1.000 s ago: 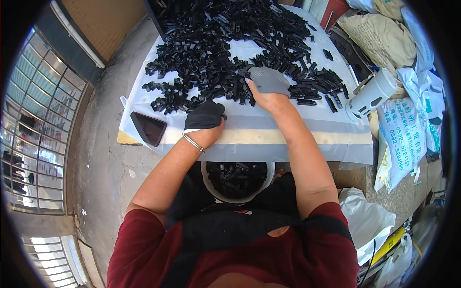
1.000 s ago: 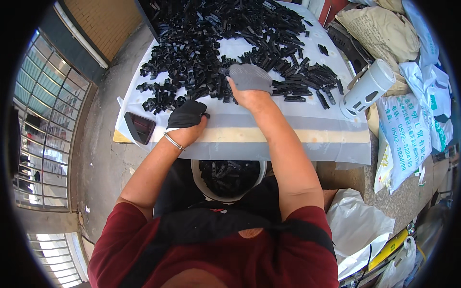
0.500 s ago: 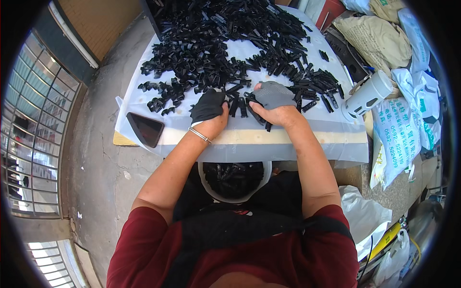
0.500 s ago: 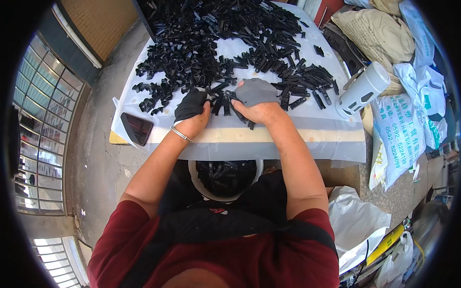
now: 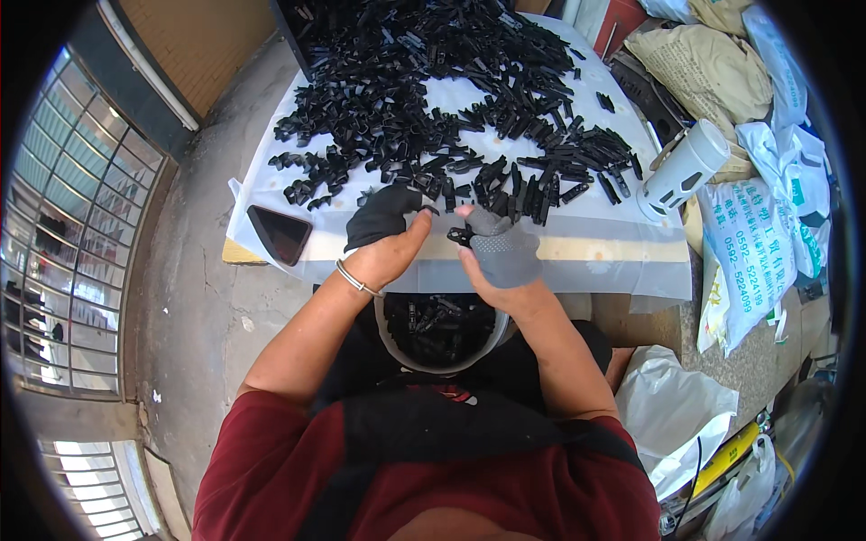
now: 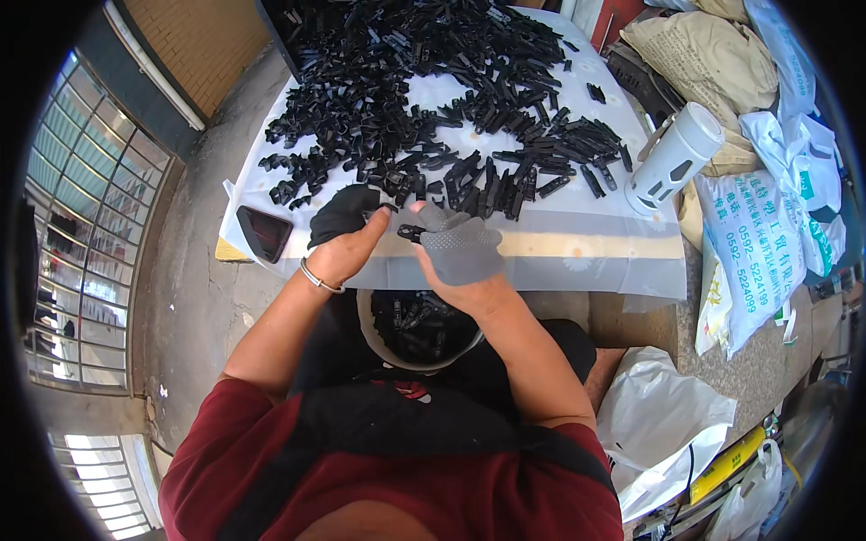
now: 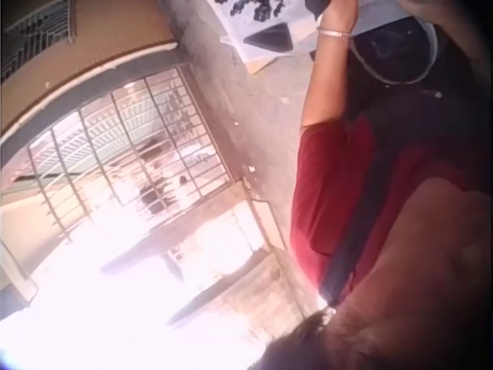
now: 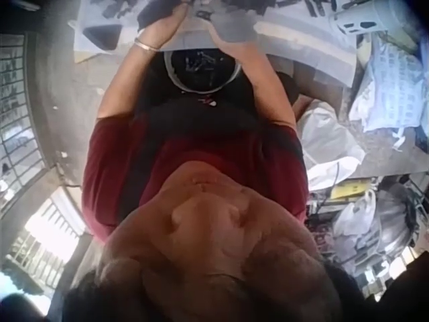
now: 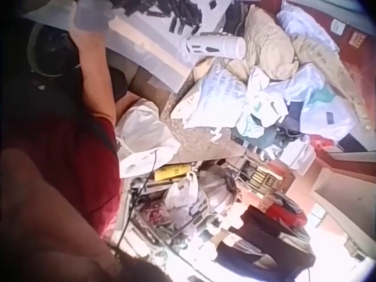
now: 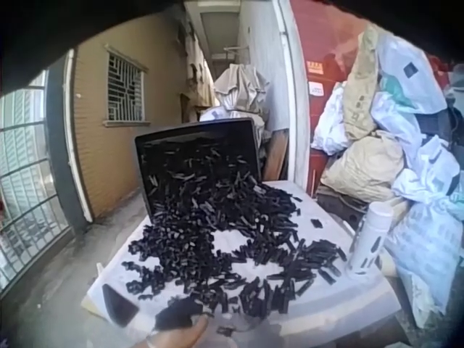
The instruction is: Sorting small black plastic components from a pile on a table and placing them into a container.
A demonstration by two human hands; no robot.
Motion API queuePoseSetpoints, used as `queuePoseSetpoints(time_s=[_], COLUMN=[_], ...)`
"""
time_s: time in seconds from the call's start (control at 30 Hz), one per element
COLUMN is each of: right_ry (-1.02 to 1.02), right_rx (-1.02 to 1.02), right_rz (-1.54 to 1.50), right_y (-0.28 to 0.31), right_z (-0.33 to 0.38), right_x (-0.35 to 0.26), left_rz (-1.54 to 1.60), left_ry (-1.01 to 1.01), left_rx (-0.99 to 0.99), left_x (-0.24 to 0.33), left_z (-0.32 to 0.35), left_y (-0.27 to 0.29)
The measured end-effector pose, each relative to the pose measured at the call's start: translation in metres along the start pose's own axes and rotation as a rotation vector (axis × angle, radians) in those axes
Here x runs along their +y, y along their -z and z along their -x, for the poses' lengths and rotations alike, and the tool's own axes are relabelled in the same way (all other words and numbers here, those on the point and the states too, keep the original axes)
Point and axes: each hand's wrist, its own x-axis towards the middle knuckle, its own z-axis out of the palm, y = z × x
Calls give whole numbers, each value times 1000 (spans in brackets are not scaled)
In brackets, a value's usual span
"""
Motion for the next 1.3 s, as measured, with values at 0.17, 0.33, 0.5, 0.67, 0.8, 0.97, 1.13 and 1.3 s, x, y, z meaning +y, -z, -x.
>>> queuePoseSetpoints(time_s=[0.17, 0.33, 0.5, 0.67, 0.8, 0.97, 1.13, 1.3], right_ry=[193, 121, 13, -126, -145, 97, 111, 138], right_rx=[70, -86, -143, -134, -233, -152, -145, -194], right_rz=[117, 87, -96, -311, -141, 256, 354, 268], right_y=[-13, -9, -10, 11, 19, 12, 3, -24], right_z=[11, 19, 20, 14, 14, 17, 19, 26], right_x=[4, -1, -2, -14, -15, -17, -21, -14], left_rz=[131, 281, 493, 744, 663, 501, 469, 334], left_ry=[179, 174, 768, 621, 634, 677, 519, 325], left_rx=[-280, -411, -590, -323, -321, -410, -408, -344], left_x=[16, 20, 37, 26, 22, 25, 30, 29], left_z=[17, 32, 28, 37, 38, 39, 35, 44], left_y=[2, 8, 14, 8, 9, 13, 14, 5])
